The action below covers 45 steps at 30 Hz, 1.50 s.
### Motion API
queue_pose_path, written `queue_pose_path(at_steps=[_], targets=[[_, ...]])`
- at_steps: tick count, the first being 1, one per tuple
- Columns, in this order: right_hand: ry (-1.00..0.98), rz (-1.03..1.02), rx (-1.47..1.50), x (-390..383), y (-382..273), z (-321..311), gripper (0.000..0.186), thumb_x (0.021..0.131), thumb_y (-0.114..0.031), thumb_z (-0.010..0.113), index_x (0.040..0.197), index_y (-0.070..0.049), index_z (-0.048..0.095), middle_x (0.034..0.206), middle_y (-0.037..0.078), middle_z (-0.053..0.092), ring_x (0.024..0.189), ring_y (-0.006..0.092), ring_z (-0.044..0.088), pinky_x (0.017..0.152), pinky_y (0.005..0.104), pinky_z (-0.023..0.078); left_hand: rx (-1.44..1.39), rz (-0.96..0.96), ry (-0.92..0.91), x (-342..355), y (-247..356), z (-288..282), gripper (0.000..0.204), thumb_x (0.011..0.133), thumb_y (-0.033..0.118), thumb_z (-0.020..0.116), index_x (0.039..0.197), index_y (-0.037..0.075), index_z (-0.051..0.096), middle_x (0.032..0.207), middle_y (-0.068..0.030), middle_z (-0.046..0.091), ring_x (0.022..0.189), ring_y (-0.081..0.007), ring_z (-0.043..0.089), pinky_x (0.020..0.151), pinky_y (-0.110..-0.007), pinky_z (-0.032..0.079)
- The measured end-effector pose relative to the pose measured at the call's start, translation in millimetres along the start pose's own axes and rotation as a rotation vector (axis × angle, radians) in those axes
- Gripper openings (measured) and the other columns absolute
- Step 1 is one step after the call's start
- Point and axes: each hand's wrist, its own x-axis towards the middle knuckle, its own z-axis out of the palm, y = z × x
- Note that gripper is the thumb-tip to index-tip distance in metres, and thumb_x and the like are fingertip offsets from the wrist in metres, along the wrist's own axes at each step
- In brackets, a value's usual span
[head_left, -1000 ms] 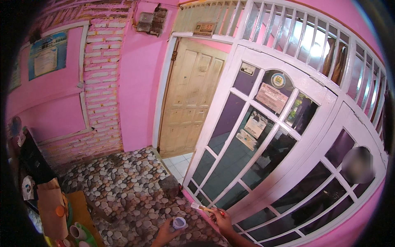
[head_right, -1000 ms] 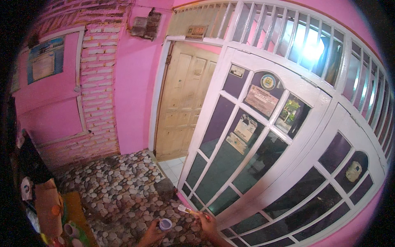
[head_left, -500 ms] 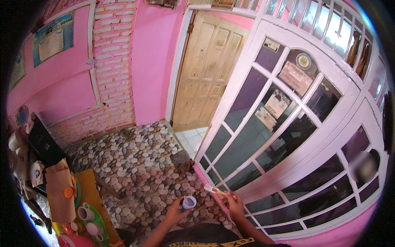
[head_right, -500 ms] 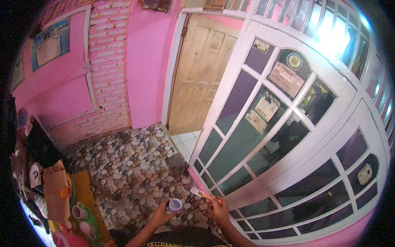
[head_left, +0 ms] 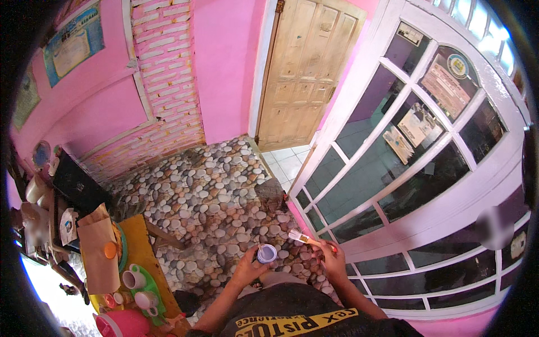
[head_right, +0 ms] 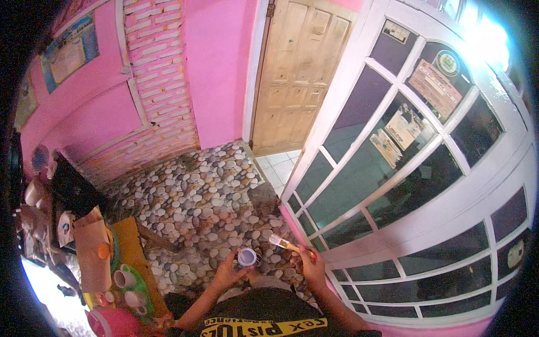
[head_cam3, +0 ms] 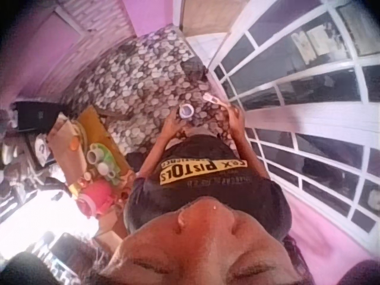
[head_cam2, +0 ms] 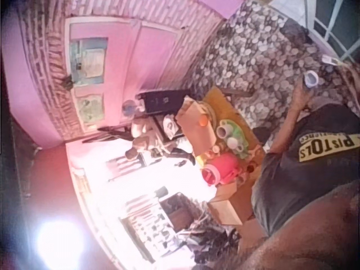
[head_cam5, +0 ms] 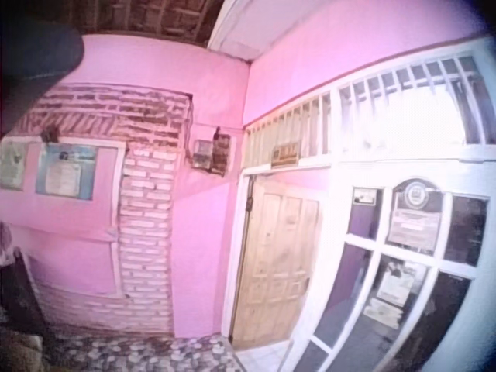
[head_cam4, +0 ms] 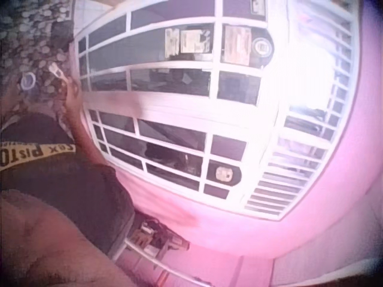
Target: The person uses a paint brush to apply white paint from a small container to the white wooden frame of a glass door and the adjacent pink wall.
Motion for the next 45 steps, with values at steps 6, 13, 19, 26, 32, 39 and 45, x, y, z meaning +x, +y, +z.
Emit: queue_pose_path(at_steps=[6,13,19,26,32,39,45], targets=[[-0.1,0.0,-0.018,79,-17,51,0.028,0.104,-0.025,0.062,0.115,0.0,0.063,0.094,0.011,0.073,0.073,0.0155,0.068,0.06,0.0251,0.048,0.036,-0.046,0.075,44,8,-36,0.075,0.077,0.027,0.087,0.136,-0.001,0.051,0.125,-0.0213,0.065,0.113,-0.0341,0.067,0.095,-0.042,0.053],[-0.264,-0.064,0.093,155,-42,112,0.028,0.103,-0.024,0.062,0.117,0.0,0.063,0.092,0.01,0.072,0.07,0.0146,0.066,0.059,0.0249,0.047,0.121,-0.007,0.207,113,-6,-76,0.075,0.074,0.021,0.088,0.136,0.001,0.05,0.125,-0.0194,0.065,0.115,-0.0347,0.065,0.095,-0.041,0.052],[-0.265,-0.221,0.006,200,-104,120,0.023,0.105,-0.018,0.058,0.117,0.0,0.063,0.09,0.009,0.071,0.072,0.0123,0.067,0.06,0.0225,0.048,0.14,-0.108,0.238,193,26,-95,0.076,0.075,0.014,0.087,0.14,0.005,0.049,0.133,-0.0172,0.062,0.125,-0.0325,0.06,0.103,-0.043,0.047],[-0.417,-0.462,-0.155,217,-174,132,0.018,0.102,-0.011,0.061,0.114,0.002,0.062,0.091,0.012,0.072,0.076,0.0145,0.069,0.069,0.0268,0.054,0.111,0.174,0.302,267,60,-116,0.074,0.075,0.01,0.086,0.14,0.005,0.049,0.141,-0.0133,0.059,0.128,-0.0286,0.058,0.108,-0.041,0.045],[-0.437,-0.734,-0.477,239,-199,148,0.016,0.091,-0.008,0.073,0.105,-0.001,0.068,0.095,0.015,0.072,0.082,0.0254,0.072,0.071,0.0345,0.056,0.061,0.275,0.265,326,54,-107,0.077,0.073,0.007,0.086,0.14,0.006,0.048,0.142,-0.0161,0.055,0.133,-0.0339,0.053,0.11,-0.042,0.044],[-0.482,-0.941,-0.77,297,-215,207,0.024,0.087,-0.01,0.074,0.109,-0.007,0.066,0.085,0.012,0.067,0.071,0.033,0.066,0.063,0.0407,0.053,-0.092,0.322,0.277,402,28,-113,0.076,0.069,0.003,0.086,0.135,0.005,0.049,0.134,-0.0168,0.055,0.127,-0.0361,0.055,0.108,-0.042,0.044],[-0.54,-0.892,-0.993,365,-224,275,0.023,0.092,-0.019,0.068,0.112,-0.007,0.063,0.084,0.013,0.064,0.075,0.035,0.066,0.065,0.0451,0.052,0.027,0.344,0.234,474,12,-146,0.074,0.069,0.003,0.085,0.133,0.005,0.049,0.13,-0.0182,0.055,0.123,-0.0373,0.057,0.104,-0.043,0.046]])
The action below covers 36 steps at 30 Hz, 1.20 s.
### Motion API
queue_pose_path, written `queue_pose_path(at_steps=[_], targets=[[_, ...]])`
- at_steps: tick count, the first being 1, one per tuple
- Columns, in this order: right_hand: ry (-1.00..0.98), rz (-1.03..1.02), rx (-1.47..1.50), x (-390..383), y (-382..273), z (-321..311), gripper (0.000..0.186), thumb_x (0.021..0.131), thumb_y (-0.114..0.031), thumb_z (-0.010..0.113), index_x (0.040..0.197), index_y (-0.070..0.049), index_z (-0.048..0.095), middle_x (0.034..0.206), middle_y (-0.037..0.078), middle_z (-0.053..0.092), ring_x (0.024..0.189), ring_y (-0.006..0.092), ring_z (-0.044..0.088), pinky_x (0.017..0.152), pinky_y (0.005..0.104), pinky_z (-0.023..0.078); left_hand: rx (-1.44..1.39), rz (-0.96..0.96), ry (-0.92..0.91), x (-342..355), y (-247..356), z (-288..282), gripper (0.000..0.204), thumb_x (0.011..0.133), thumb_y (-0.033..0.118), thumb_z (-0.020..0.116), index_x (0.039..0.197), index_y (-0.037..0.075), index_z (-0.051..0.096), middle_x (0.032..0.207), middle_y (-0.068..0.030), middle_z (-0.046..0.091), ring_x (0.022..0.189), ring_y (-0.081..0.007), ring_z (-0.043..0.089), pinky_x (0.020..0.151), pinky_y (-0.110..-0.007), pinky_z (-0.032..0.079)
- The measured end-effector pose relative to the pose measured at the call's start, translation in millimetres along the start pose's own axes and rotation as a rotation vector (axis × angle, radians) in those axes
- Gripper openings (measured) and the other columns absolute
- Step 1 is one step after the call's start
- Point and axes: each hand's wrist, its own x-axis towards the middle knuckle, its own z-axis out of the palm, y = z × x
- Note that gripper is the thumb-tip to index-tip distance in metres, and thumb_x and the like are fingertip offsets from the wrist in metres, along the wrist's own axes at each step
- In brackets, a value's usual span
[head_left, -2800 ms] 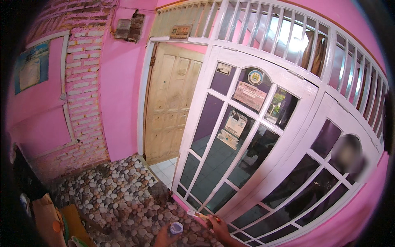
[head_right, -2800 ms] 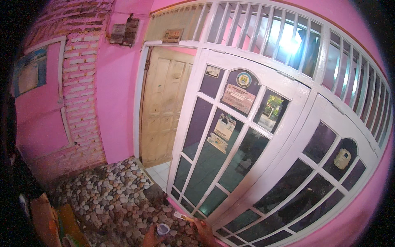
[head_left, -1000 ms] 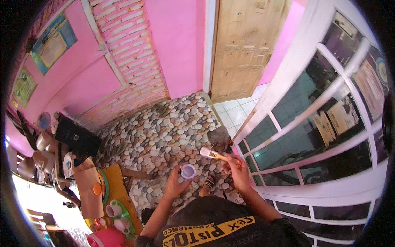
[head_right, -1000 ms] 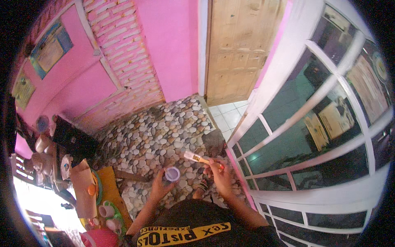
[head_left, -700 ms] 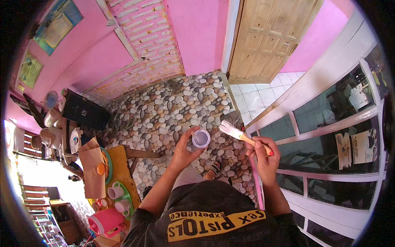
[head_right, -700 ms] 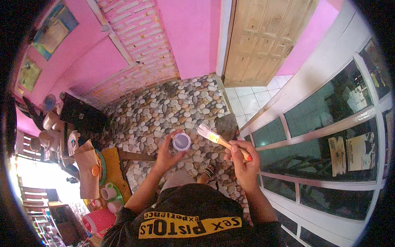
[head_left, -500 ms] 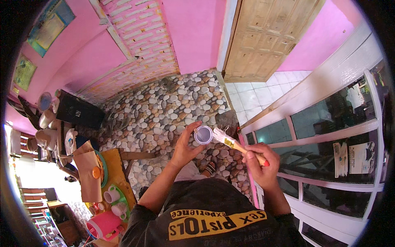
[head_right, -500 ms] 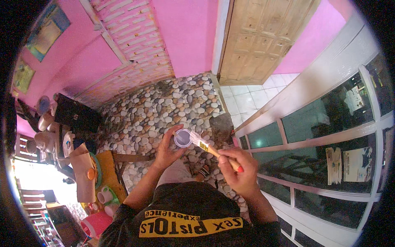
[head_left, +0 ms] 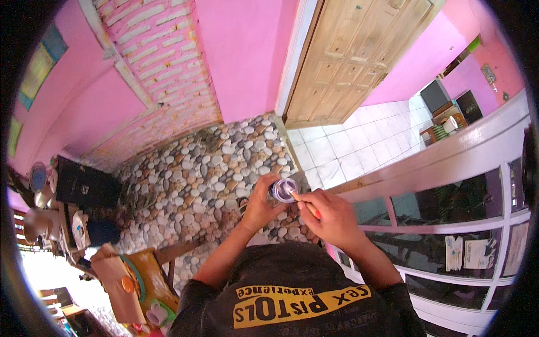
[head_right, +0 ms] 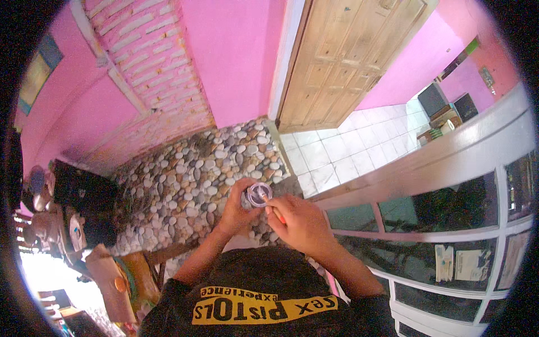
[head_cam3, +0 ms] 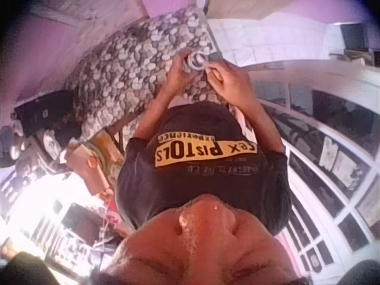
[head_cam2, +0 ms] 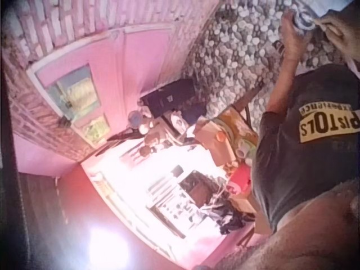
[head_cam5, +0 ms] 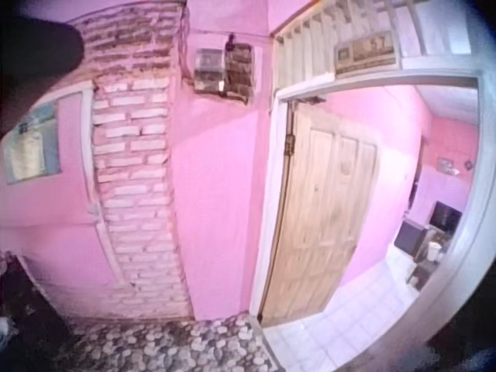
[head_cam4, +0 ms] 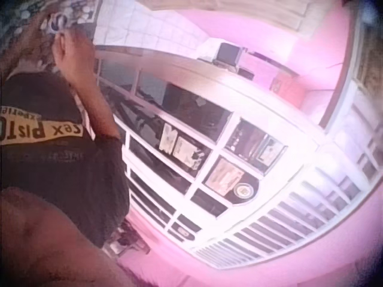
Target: The person uses a paint brush to apply white paint from a small container to the white wooden frame of a glass door and the adjacent pink wall.
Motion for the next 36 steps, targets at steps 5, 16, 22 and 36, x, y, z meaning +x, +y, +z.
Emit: queue_pose_path(at_steps=[5,16,22,36], targets=[[-0.121,-0.135,-0.216,84,20,29,0.021,0.092,-0.018,0.067,0.109,-0.005,0.064,0.082,0.012,0.062,0.07,0.0333,0.065,0.063,0.0442,0.053,-0.119,-0.013,-0.016,48,-46,-20,0.074,0.067,0.002,0.085,0.132,0.005,0.05,0.129,-0.0184,0.056,0.123,-0.0376,0.056,0.104,-0.043,0.046],[-0.155,-0.129,-0.119,213,58,71,0.016,0.091,-0.017,0.064,0.099,-0.003,0.061,0.085,0.013,0.064,0.072,0.0345,0.067,0.065,0.0452,0.055,-0.03,0.032,-0.017,140,-134,-71,0.073,0.068,0.005,0.086,0.131,0.007,0.05,0.127,-0.0151,0.059,0.118,-0.0348,0.06,0.097,-0.04,0.05],[-0.194,-0.063,-0.075,267,103,67,0.018,0.092,-0.019,0.065,0.102,-0.004,0.064,0.088,0.014,0.066,0.074,0.0357,0.067,0.064,0.0452,0.054,0.007,-0.04,-0.028,194,-161,-61,0.072,0.07,0.008,0.088,0.131,0.007,0.051,0.125,-0.0152,0.061,0.118,-0.0342,0.061,0.097,-0.04,0.05],[0.039,0.291,0.484,389,286,-51,0.02,0.096,-0.015,0.07,0.106,0.001,0.069,0.086,0.014,0.072,0.074,0.0208,0.069,0.066,0.0316,0.053,0.004,-0.263,-0.082,419,-203,18,0.071,0.078,0.013,0.087,0.137,0.005,0.048,0.129,-0.0139,0.061,0.121,-0.0252,0.062,0.101,-0.038,0.05]])
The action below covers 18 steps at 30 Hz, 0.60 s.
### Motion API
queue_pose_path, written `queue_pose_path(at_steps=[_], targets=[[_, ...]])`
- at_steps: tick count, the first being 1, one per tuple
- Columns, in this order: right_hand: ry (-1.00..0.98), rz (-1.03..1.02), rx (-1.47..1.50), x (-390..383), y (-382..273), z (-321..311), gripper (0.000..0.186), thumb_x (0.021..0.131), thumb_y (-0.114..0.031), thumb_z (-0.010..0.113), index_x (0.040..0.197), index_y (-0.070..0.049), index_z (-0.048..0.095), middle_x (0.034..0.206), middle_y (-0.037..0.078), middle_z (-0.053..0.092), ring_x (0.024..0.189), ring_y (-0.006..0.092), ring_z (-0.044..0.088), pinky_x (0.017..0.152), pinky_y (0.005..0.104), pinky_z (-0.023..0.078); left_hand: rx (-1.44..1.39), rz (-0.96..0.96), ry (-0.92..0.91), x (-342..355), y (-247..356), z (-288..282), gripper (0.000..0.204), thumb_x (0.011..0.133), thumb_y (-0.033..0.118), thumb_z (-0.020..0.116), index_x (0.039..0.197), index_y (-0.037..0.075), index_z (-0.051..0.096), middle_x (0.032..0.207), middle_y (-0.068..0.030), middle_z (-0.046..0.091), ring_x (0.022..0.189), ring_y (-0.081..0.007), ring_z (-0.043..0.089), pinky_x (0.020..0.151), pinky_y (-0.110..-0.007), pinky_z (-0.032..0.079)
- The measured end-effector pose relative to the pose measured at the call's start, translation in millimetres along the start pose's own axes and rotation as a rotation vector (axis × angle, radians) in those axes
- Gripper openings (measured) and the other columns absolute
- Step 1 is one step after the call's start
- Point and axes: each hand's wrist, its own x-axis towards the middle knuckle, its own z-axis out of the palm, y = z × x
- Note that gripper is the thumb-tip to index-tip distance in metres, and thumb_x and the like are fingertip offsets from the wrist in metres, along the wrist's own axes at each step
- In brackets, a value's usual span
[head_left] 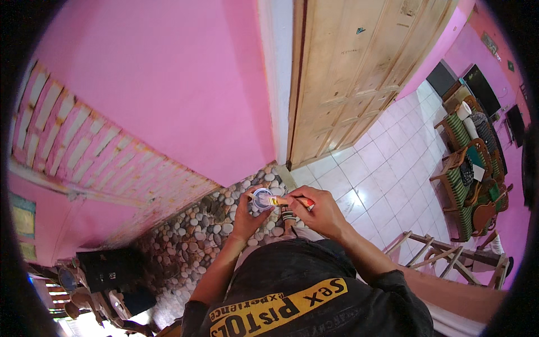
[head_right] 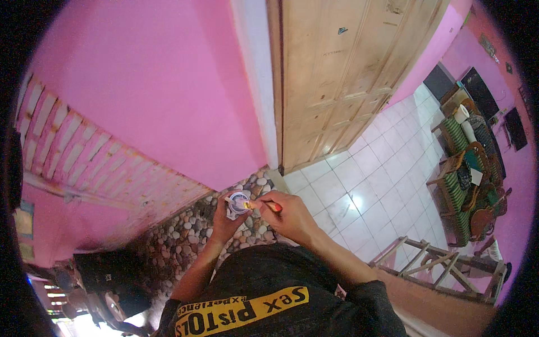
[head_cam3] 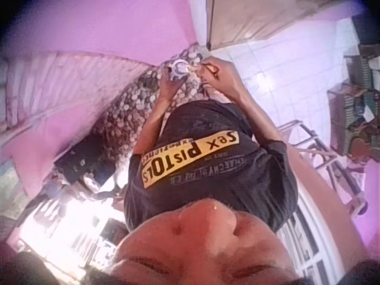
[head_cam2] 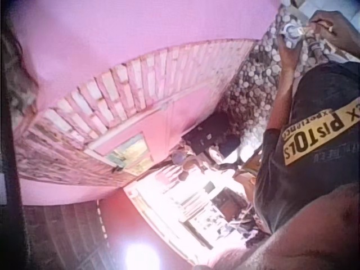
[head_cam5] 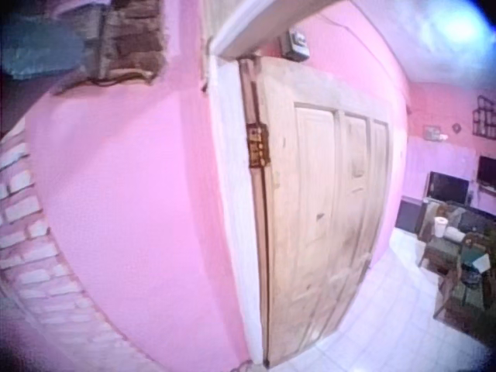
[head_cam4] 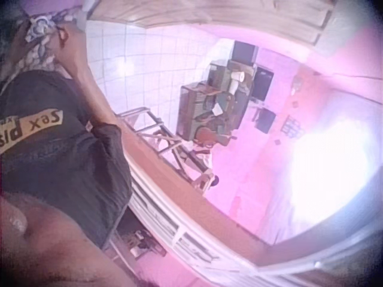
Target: The person uses a paint brush to apply white paint from a small container to the white wooden frame of a glass door and the adjacent pink wall.
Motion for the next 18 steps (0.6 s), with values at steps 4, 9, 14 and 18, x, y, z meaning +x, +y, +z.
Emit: queue_pose_path(at_steps=[4,9,14,18], targets=[[0.065,0.178,0.297,27,46,-42,0.022,0.1,-0.017,0.066,0.109,0.004,0.067,0.085,0.01,0.073,0.075,0.0134,0.069,0.065,0.0273,0.053,-0.018,-0.078,-0.052,57,10,35,0.07,0.078,0.012,0.087,0.136,0.006,0.048,0.129,-0.0149,0.062,0.121,-0.0244,0.062,0.103,-0.038,0.049],[0.162,0.321,0.6,54,91,-77,0.023,0.102,-0.018,0.063,0.108,0.004,0.066,0.088,0.013,0.073,0.072,0.0157,0.07,0.061,0.0253,0.051,-0.056,-0.04,-0.048,102,-5,66,0.068,0.079,0.014,0.087,0.134,0.005,0.049,0.125,-0.0133,0.065,0.116,-0.0238,0.065,0.1,-0.037,0.05],[0.305,0.362,0.785,72,126,-89,0.027,0.103,-0.021,0.062,0.112,0.004,0.065,0.092,0.014,0.073,0.075,0.0206,0.072,0.065,0.0301,0.055,-0.037,-0.035,-0.068,135,-16,77,0.064,0.08,0.016,0.087,0.132,0.006,0.051,0.123,-0.0113,0.065,0.115,-0.0218,0.064,0.099,-0.036,0.05],[0.426,0.411,0.945,91,161,-84,0.028,0.102,-0.024,0.065,0.11,0.003,0.066,0.096,0.015,0.072,0.077,0.0219,0.072,0.069,0.0317,0.057,-0.054,-0.112,-0.061,134,-35,67,0.066,0.082,0.014,0.085,0.134,0.003,0.048,0.125,-0.0097,0.06,0.118,-0.0196,0.06,0.101,-0.035,0.049]])
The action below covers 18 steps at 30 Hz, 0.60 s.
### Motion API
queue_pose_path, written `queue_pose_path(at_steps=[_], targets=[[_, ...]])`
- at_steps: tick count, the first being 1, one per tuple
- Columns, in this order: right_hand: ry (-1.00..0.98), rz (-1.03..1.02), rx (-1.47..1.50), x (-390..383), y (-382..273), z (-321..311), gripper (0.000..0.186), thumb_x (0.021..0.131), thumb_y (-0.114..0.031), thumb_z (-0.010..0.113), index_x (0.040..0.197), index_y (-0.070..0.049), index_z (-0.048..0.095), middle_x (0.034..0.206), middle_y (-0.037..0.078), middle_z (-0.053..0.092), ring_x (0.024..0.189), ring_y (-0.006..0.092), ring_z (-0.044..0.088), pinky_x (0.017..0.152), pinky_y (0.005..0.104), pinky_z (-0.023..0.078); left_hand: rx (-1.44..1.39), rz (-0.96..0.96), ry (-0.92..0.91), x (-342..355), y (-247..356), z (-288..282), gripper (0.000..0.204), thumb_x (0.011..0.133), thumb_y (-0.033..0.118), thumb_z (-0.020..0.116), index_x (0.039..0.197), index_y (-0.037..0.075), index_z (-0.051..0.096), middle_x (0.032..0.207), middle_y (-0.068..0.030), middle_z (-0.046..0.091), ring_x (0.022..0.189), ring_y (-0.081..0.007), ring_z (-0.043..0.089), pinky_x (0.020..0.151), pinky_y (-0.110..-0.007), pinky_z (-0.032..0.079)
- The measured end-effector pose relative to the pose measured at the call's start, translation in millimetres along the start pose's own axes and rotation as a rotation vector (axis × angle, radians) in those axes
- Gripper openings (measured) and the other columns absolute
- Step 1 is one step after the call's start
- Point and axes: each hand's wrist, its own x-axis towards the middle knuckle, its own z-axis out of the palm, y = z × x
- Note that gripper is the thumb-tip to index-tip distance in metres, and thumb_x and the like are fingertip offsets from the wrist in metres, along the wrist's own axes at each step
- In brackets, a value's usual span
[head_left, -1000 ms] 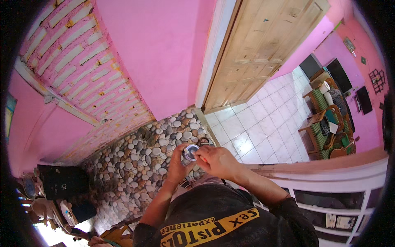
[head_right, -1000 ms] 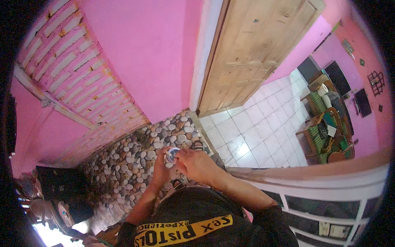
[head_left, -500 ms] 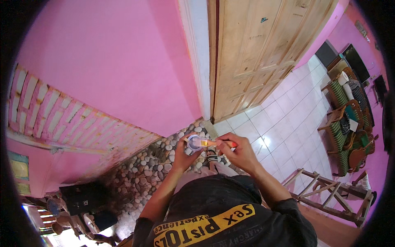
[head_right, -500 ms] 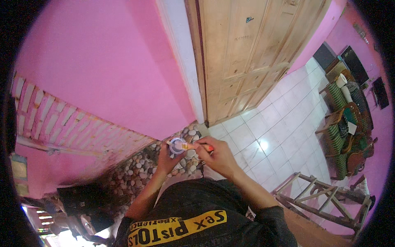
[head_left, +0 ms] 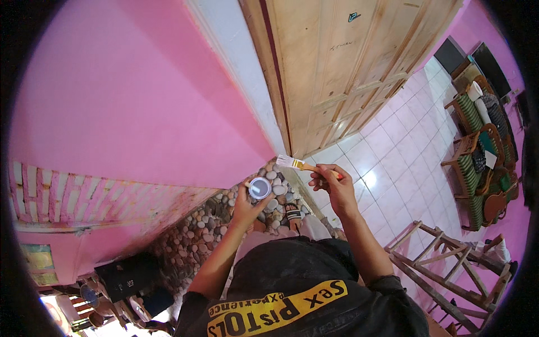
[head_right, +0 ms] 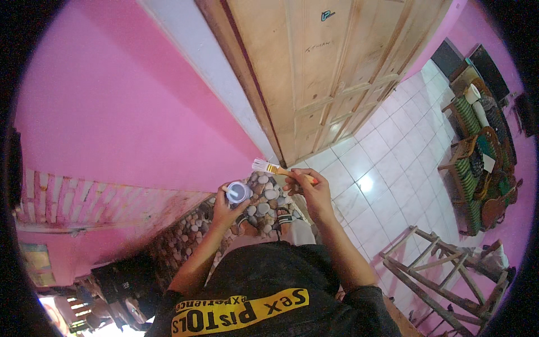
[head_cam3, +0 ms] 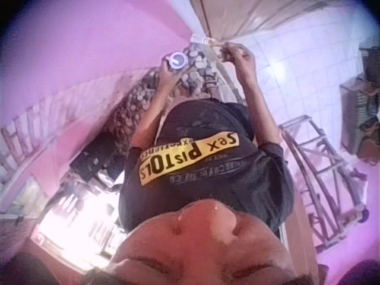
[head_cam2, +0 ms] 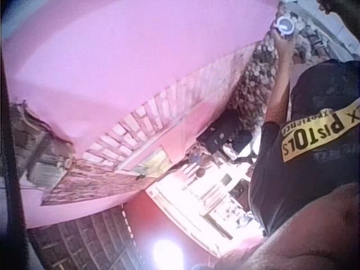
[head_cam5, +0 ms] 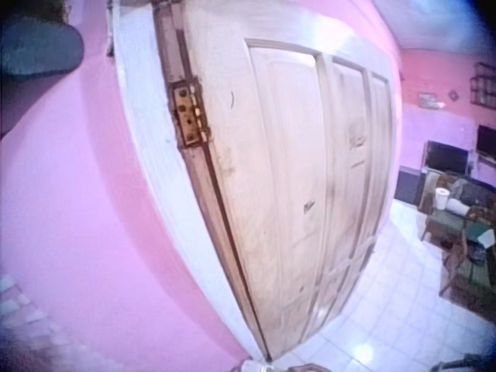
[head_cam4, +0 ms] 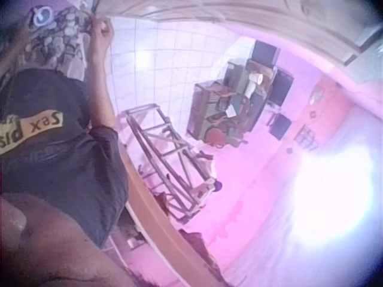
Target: The person uses a paint brush to apply white paint from a small container to the white wooden frame of a glass door and the adjacent pink wall.
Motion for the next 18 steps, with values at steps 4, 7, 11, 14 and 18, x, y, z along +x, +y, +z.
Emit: queue_pose_path(at_steps=[4,7,11,14,18], targets=[[0.035,-0.049,-0.007,55,43,-9,0.034,0.101,-0.024,0.066,0.119,0.005,0.064,0.096,0.014,0.071,0.079,0.0217,0.072,0.071,0.0322,0.059,0.047,-0.074,0.041,-19,-20,-28,0.068,0.08,0.018,0.087,0.134,0.004,0.048,0.127,-0.0105,0.061,0.116,-0.0206,0.061,0.1,-0.037,0.05],[0.103,-0.11,-0.022,107,92,-9,0.034,0.101,-0.024,0.066,0.119,0.006,0.064,0.095,0.014,0.071,0.079,0.0206,0.071,0.069,0.0311,0.059,-0.056,-0.155,0.061,-33,3,-41,0.069,0.081,0.012,0.086,0.135,0.003,0.045,0.131,-0.0109,0.059,0.119,-0.0199,0.06,0.102,-0.036,0.049],[0.198,-0.146,-0.003,160,133,8,0.033,0.102,-0.022,0.064,0.118,0.007,0.065,0.093,0.013,0.071,0.078,0.0199,0.071,0.068,0.0307,0.059,-0.108,-0.158,0.085,-41,26,-55,0.066,0.085,0.002,0.08,0.138,0.002,0.041,0.139,-0.0125,0.054,0.124,-0.0204,0.057,0.105,-0.035,0.048],[0.251,-0.163,0.027,182,144,26,0.031,0.102,-0.019,0.062,0.117,0.007,0.066,0.09,0.013,0.071,0.077,0.0195,0.071,0.069,0.0305,0.06,-0.123,-0.171,0.168,-52,22,-66,0.069,0.085,-0.001,0.078,0.142,0.002,0.039,0.141,-0.0134,0.055,0.127,-0.0233,0.057,0.106,-0.038,0.049],[0.297,-0.156,-0.147,199,146,39,0.031,0.102,-0.018,0.06,0.118,0.008,0.065,0.093,0.014,0.071,0.079,0.0184,0.071,0.072,0.0292,0.06,-0.105,-0.192,0.161,-61,17,-77,0.068,0.085,-0.001,0.078,0.141,0.002,0.04,0.14,-0.0135,0.055,0.127,-0.023,0.057,0.106,-0.038,0.049]])
